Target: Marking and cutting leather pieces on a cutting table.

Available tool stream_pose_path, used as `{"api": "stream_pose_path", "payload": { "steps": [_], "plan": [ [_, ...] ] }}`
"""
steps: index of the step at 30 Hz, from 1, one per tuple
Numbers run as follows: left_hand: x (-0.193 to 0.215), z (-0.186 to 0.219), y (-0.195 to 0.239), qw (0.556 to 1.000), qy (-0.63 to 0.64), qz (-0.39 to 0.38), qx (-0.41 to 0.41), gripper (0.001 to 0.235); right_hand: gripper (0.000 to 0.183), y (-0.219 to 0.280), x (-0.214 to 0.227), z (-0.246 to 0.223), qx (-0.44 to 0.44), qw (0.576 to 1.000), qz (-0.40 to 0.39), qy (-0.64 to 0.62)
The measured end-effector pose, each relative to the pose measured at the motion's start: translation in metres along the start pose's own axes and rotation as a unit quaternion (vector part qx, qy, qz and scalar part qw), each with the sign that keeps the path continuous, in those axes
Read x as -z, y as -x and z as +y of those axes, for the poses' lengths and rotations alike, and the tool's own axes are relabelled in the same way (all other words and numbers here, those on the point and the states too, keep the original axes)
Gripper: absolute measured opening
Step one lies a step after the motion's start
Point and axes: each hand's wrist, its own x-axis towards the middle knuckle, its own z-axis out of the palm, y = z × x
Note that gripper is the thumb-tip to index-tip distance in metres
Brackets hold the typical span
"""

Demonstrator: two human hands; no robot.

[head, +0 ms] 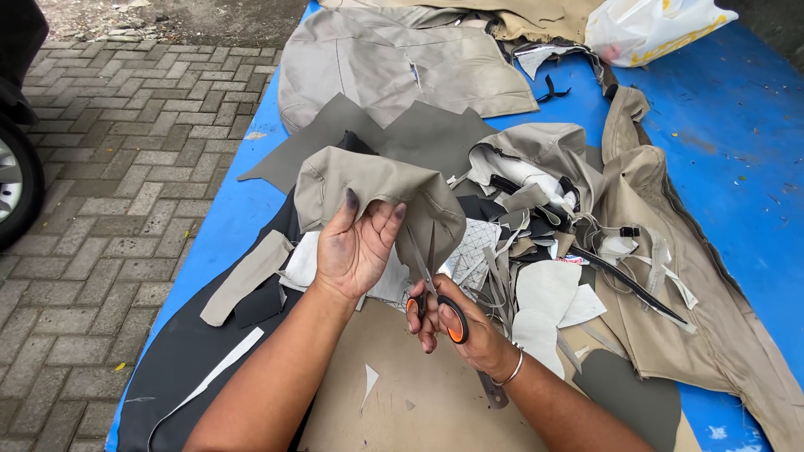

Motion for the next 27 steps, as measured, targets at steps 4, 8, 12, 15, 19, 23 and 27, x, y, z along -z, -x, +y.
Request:
{"api": "stream_pose_path", "payload": {
  "steps": [4,8,12,15,19,23,27],
  "plan": [
    [0.004,-0.009,-0.003,0.998,-0.039,0.054,-0.008,0.024,0.052,0.001,-0.003,-0.002,0.003,1.000,-0.018,0.006],
    [0.003,-0.017,-0.005,0.990,-0.089,0.107,-0.027,0.010,0.048,-0.006,0.000,0.019,0.036,0.999,0.028,-0.016],
    [0.016,-0.015,-0.008,0.981,-0.140,0.127,-0.044,0.015,0.046,-0.012,-0.001,0.018,0.094,0.988,0.123,-0.028],
    [0.005,-0.015,-0.003,0.976,-0.164,0.125,-0.063,0.017,0.040,-0.011,0.004,0.009,0.105,0.978,0.178,-0.003],
    [-0.013,-0.033,0.007,0.976,-0.174,0.109,-0.072,0.015,0.036,-0.011,0.004,0.017,0.108,0.971,0.210,0.043],
    [-0.021,-0.060,0.011,0.954,-0.270,0.081,-0.104,0.012,0.032,-0.011,0.005,0.022,0.091,0.970,0.202,0.102],
    [-0.025,-0.066,0.008,0.933,-0.308,0.133,-0.132,0.005,0.031,-0.013,0.009,0.028,0.071,0.968,0.208,0.118]
  ]
}}
